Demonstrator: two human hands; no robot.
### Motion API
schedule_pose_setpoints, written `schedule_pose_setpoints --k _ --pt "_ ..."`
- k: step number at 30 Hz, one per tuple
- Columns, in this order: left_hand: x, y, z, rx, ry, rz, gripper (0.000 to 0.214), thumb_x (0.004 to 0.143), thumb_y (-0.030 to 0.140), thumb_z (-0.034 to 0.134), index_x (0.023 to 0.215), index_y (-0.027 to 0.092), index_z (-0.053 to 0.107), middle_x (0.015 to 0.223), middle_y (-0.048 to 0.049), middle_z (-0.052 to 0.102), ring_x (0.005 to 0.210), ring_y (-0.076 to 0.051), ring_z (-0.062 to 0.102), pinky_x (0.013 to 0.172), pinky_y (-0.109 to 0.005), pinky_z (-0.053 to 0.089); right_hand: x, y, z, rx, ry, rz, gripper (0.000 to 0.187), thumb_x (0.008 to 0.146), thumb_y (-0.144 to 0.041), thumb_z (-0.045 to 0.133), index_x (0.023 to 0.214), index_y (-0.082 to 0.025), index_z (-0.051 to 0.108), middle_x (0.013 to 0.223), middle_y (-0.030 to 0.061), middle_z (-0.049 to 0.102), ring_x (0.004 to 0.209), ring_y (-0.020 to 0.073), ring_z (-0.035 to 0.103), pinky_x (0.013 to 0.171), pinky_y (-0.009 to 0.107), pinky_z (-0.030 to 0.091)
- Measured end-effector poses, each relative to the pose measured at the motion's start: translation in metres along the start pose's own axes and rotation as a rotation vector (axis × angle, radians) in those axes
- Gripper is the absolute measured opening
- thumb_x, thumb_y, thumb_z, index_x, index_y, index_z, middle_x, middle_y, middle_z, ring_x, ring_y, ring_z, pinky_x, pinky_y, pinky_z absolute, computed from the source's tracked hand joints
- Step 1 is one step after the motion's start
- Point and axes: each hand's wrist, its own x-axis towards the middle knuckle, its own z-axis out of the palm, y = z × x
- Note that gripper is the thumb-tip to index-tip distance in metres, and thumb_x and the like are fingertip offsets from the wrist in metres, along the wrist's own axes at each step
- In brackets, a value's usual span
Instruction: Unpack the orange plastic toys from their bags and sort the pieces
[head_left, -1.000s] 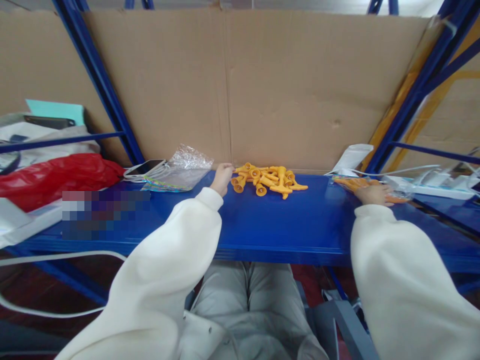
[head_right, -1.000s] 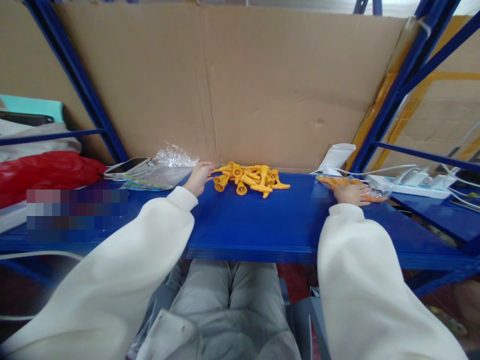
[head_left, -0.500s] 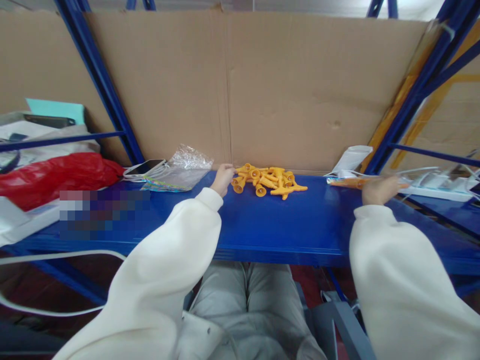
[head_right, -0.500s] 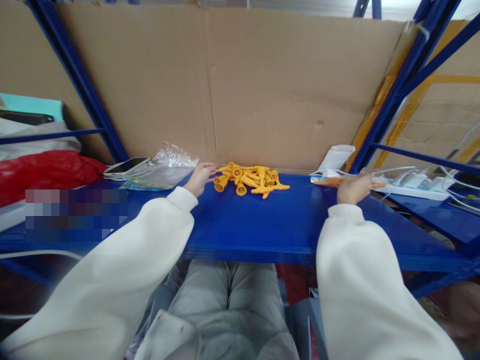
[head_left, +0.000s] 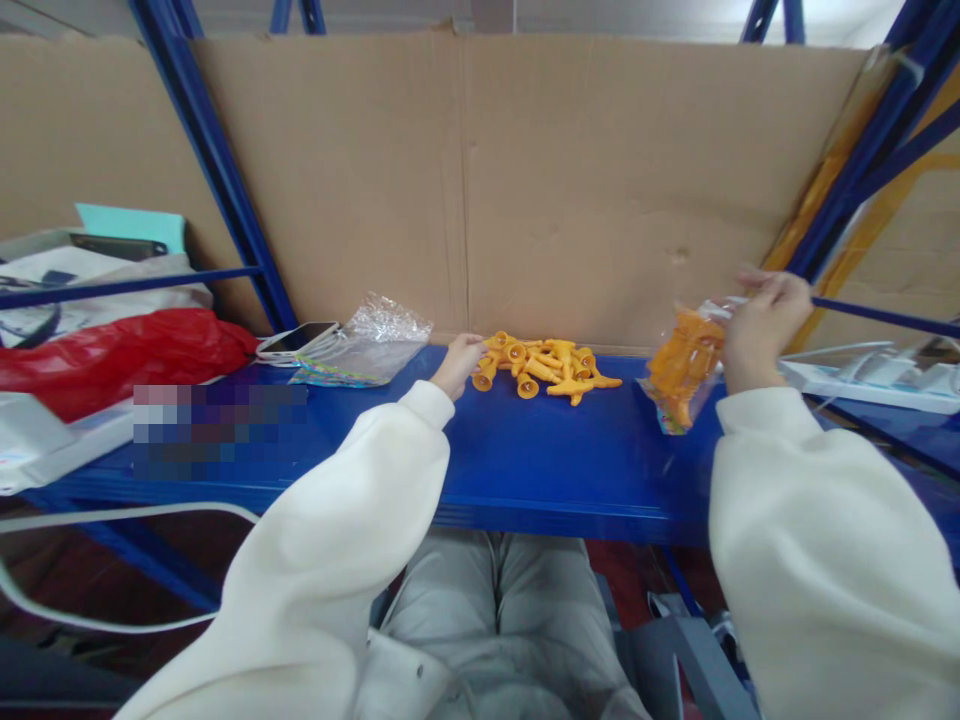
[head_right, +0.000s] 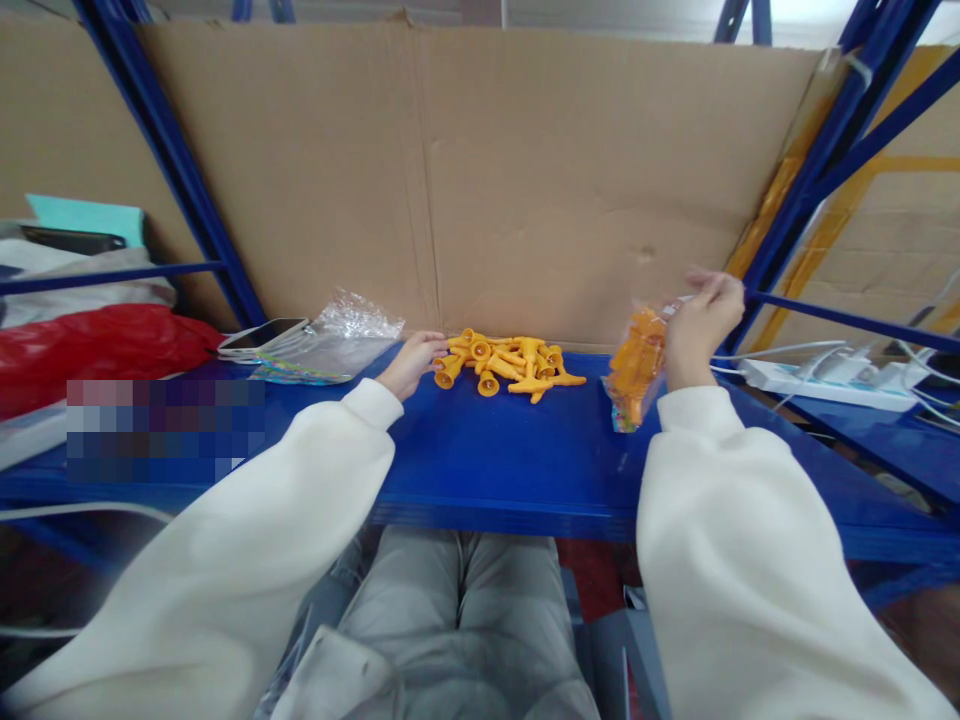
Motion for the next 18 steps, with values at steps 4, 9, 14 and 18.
schedule_pose_setpoints --k 4,9,14,18 --pt "-0.002 -0.001 0.003 0.017 -0.146 0.023 0.009 0.082 0.011 0.059 0.088 0.017 0.057 0.097 -0.0063 0.068 0.100 -0.017 0.064 0.085 -0.027 0.047 -0.008 -0.044 0.015 0.266 -0.183 0.156 0.031 0.098 -0.010 0.033 0.074 -0.017 0.050 0.092 0.0112 0.069 0.078 0.0166 0.070 0.076 0.042 0.061" --pt "-0.008 0.000 0.002 -0.079 -0.387 0.145 0.031 0.081 0.026 0.070 0.110 0.018 0.063 0.121 -0.0111 0.068 0.117 -0.021 0.062 0.101 -0.034 0.046 -0.021 -0.085 0.030 0.553 -0.397 0.278 0.038 0.094 -0.003 0.034 0.062 -0.015 0.051 0.079 0.0091 0.069 0.081 0.0183 0.071 0.080 0.046 0.061" --pt "-0.016 -0.008 0.007 -0.104 -0.768 0.069 0.049 0.076 0.038 0.080 0.119 0.020 0.066 0.124 -0.0125 0.070 0.119 -0.026 0.064 0.101 -0.039 0.048 -0.041 -0.105 0.045 0.724 -0.558 0.487 0.040 0.095 -0.004 0.033 0.064 -0.016 0.055 0.076 0.0066 0.070 0.087 0.0190 0.072 0.082 0.043 0.061" --pt "-0.019 -0.015 0.014 -0.166 -0.927 0.059 0.052 0.065 0.037 0.089 0.108 0.016 0.071 0.111 -0.0110 0.075 0.109 -0.023 0.069 0.100 -0.035 0.049 -0.048 -0.102 0.062 0.772 -0.651 0.618 0.035 0.097 -0.009 0.034 0.069 -0.018 0.054 0.081 0.0050 0.071 0.087 0.0179 0.072 0.084 0.043 0.061"
